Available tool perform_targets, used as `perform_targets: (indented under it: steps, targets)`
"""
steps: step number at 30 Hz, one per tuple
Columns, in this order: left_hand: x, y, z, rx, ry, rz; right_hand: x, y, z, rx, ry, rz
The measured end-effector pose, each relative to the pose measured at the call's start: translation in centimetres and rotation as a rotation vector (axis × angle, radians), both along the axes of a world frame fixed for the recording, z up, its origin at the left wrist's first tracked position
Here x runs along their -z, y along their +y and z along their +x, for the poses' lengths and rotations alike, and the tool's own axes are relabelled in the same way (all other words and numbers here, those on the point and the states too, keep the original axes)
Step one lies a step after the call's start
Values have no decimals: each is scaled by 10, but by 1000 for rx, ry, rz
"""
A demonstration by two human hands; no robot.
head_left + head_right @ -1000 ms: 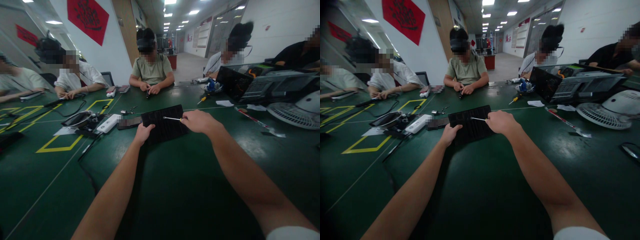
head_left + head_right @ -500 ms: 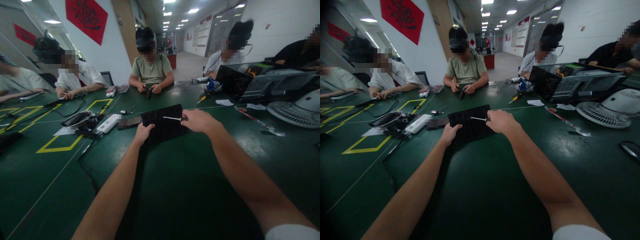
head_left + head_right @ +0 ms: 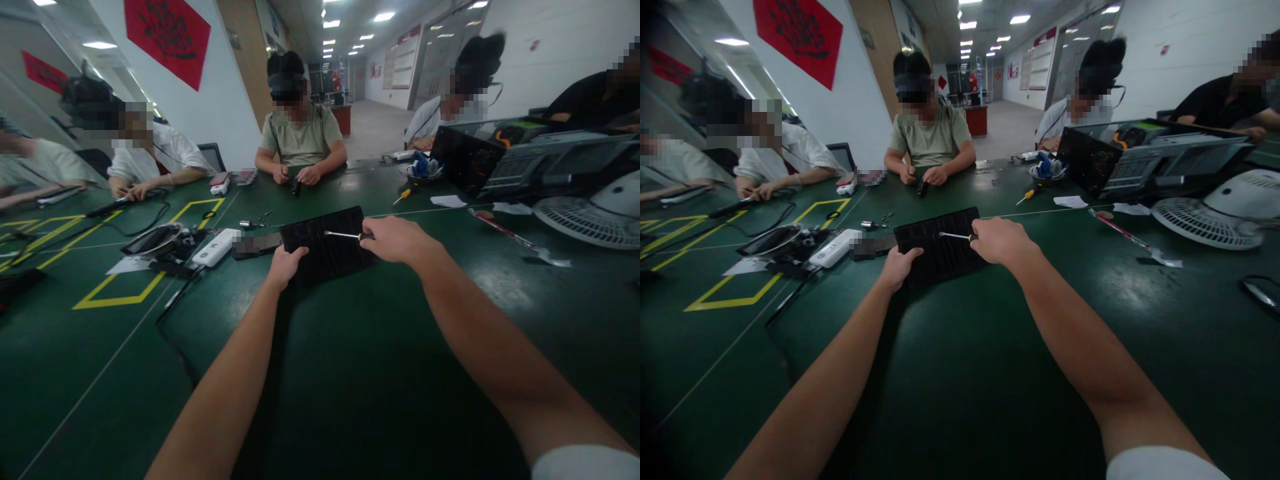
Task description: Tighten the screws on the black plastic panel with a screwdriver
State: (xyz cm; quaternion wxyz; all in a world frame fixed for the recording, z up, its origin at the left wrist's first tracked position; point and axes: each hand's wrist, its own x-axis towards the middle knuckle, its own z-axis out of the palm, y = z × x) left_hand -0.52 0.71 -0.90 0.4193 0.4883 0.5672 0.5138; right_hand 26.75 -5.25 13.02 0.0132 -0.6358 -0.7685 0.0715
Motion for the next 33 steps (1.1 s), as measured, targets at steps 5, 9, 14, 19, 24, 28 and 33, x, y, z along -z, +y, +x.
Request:
perform_targets:
  steps: [5, 9, 14, 19, 24, 28, 33]
  targets:
    - [-3, -3, 1, 6, -3, -8, -3, 0, -1, 5, 2, -32]
    - [-3, -2, 1, 8, -9, -6, -2, 2, 0, 18, -6, -58]
    - [-3, -2, 2, 5, -3, 9, 0, 7, 1, 35, -2, -94]
    - [-6, -3, 4, 1, -12, 1, -1, 3, -1, 33, 42, -117]
    - [-7, -5, 5, -5, -22, -24, -2, 1, 3, -10, 11, -104]
    - [-7, -4, 6, -34, -16, -20, -6, 2, 10, -70, 58, -103]
    - [-7, -4, 6, -28, -25, -22, -10, 2, 10, -30, 36, -64]
